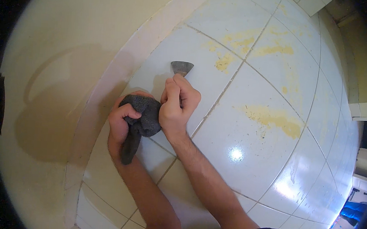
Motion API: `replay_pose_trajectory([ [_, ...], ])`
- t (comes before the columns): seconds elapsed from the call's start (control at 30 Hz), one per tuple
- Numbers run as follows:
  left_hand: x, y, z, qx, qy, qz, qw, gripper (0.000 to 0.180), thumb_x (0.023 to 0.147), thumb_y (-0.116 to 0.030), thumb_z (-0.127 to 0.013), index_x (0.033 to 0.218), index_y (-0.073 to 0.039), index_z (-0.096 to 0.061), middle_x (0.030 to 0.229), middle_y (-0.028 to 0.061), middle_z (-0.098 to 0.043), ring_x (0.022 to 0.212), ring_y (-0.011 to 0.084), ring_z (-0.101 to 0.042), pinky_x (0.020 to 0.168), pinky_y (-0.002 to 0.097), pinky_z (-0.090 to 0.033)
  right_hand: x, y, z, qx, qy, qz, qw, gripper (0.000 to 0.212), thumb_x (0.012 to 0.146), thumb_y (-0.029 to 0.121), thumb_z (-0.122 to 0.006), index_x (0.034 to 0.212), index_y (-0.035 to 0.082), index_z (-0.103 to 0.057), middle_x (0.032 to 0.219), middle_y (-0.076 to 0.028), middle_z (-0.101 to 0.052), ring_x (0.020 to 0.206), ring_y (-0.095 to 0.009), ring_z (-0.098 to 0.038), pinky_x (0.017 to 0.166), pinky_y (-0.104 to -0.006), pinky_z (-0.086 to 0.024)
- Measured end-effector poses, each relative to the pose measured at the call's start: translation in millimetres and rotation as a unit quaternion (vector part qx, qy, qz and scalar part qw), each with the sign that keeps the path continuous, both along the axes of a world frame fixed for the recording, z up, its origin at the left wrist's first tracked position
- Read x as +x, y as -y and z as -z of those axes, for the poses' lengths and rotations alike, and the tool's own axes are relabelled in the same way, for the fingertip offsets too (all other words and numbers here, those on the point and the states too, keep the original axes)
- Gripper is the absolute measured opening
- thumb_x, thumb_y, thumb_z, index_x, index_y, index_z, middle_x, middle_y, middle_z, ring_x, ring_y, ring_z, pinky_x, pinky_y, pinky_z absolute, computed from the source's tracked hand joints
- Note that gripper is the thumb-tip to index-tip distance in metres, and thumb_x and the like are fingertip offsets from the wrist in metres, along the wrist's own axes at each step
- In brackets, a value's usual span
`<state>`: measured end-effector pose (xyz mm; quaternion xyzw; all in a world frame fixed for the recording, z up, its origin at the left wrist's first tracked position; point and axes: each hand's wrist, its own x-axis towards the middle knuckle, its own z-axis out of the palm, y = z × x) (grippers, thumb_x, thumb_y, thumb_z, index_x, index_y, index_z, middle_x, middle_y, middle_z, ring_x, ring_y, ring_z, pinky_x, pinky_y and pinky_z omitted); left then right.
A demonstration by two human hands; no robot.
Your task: The person scrapes residue from tile joints using a scraper and wipes the surfaces with a cloth.
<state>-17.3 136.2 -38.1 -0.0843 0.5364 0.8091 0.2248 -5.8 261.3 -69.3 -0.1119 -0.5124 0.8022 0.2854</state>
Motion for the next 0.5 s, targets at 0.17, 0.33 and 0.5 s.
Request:
replay_pose_trajectory([
  [0.17,-2.1,3.5,1.3,0.015,-0.009,0.036,0.999,0.045,0.059,-0.009,-0.051,0.096,0.011,-0.066,0.083,0.0141,-0.067,0.072,0.0225,-0.063,0.069,0.0297,-0.052,-11.8,2.0,6.7,0.049,0.023,0.018,0.998,0.032,0.090,0.002,-0.054,0.063,0.000,-0.037,0.055,0.001,-0.034,0.055,-0.005,-0.033,0.047,-0.0282,-0.023],
  [0.33,-2.3,2.8,4.8,0.000,-0.025,0.026,0.999,0.044,0.060,-0.009,-0.051,0.096,0.011,-0.066,0.082,0.0137,-0.066,0.070,0.0221,-0.062,0.067,0.0297,-0.052,-13.4,4.8,12.2,0.102,0.018,0.030,0.994,0.029,0.086,0.002,-0.056,0.065,-0.003,-0.038,0.055,-0.002,-0.032,0.055,-0.007,-0.030,0.048,-0.0311,-0.022],
  [0.5,-0.5,0.6,1.1,0.027,0.017,0.005,0.999,0.043,0.061,-0.008,-0.052,0.096,0.011,-0.066,0.082,0.0137,-0.066,0.071,0.0223,-0.062,0.069,0.0296,-0.052,-13.0,2.0,6.1,0.143,0.024,0.028,0.989,0.029,0.085,0.002,-0.058,0.064,-0.005,-0.040,0.054,-0.004,-0.034,0.053,-0.009,-0.031,0.048,-0.0325,-0.023],
])
